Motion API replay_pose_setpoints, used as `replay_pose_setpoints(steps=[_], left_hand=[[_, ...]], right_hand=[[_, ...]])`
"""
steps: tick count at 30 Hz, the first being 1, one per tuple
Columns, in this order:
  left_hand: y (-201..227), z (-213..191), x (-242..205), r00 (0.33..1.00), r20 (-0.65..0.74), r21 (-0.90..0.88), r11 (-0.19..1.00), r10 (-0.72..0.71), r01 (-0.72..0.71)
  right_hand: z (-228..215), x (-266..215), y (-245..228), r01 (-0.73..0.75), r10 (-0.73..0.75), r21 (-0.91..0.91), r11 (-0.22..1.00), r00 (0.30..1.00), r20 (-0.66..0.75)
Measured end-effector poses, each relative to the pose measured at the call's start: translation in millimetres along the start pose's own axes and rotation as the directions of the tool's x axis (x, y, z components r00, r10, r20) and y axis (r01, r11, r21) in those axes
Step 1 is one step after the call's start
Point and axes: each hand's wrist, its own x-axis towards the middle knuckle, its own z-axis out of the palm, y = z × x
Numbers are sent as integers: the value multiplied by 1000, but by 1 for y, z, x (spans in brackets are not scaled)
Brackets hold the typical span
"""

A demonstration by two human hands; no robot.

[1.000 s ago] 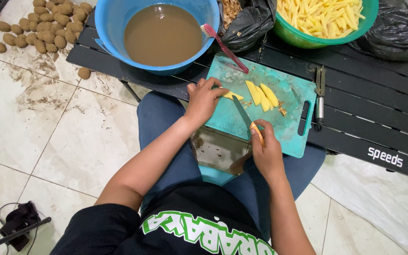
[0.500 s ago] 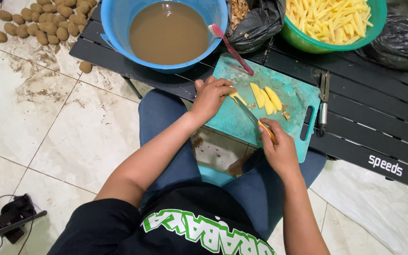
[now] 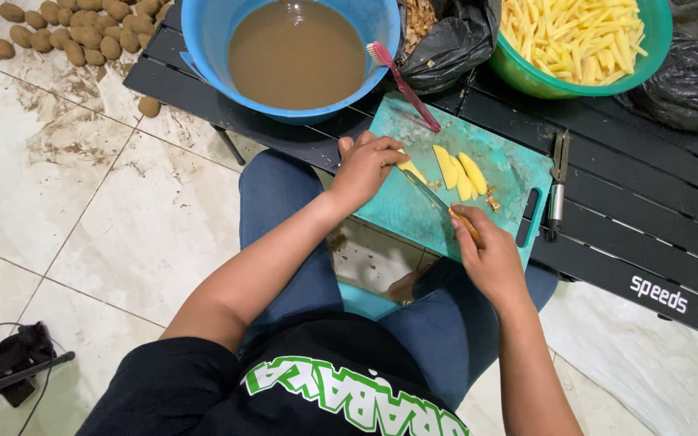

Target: Cutting potato slices into thin strips and transferring them to a bowl

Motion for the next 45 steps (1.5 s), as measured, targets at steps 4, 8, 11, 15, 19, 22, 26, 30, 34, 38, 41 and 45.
replay_pose_setpoints(steps=[4,8,11,15,19,22,26,30,34,38,41,45], left_hand=[[1,0,0,1000,2,6,1000,-5,5],[0,1,0,1000,2,9,1000,-2,2],[1,0,1,1000,4,6,1000,-10,10],[-2,5,1,1000,-19,19,1000,-15,15],[24,-17,3,960,-268,-506,859,-76,-73],[4,-7,-1,993,-107,-173,985,-45,26],[-2,-13,-1,999,26,-161,986,-30,34],[-10,-2,1,998,51,-75,997,-22,26],[9,-27,3,996,89,-134,991,12,1],[0,-14,0,995,99,-92,996,5,4],[-2,-6,-3,995,104,-24,1000,2,0],[6,7,-16,987,130,-34,995,-93,98]], right_hand=[[-1,2,0,16,-15,-35,999,1000,8],[1,2,5,48,-47,-78,996,999,8],[4,3,6,55,-54,-124,991,998,14],[10,1,8,69,-67,-185,980,998,17],[15,0,14,101,-102,-201,974,995,5],[18,1,21,83,-92,-199,976,995,-35],[16,1,21,49,-52,-104,993,998,-22],[17,-1,33,15,-16,-9,1000,999,-48],[14,-5,44,-58,63,108,992,997,-43],[14,-8,58,-73,84,285,956,996,-29],[16,-13,41,-36,70,317,948,993,-98],[39,-25,19,-94,156,335,938,974,-163]])
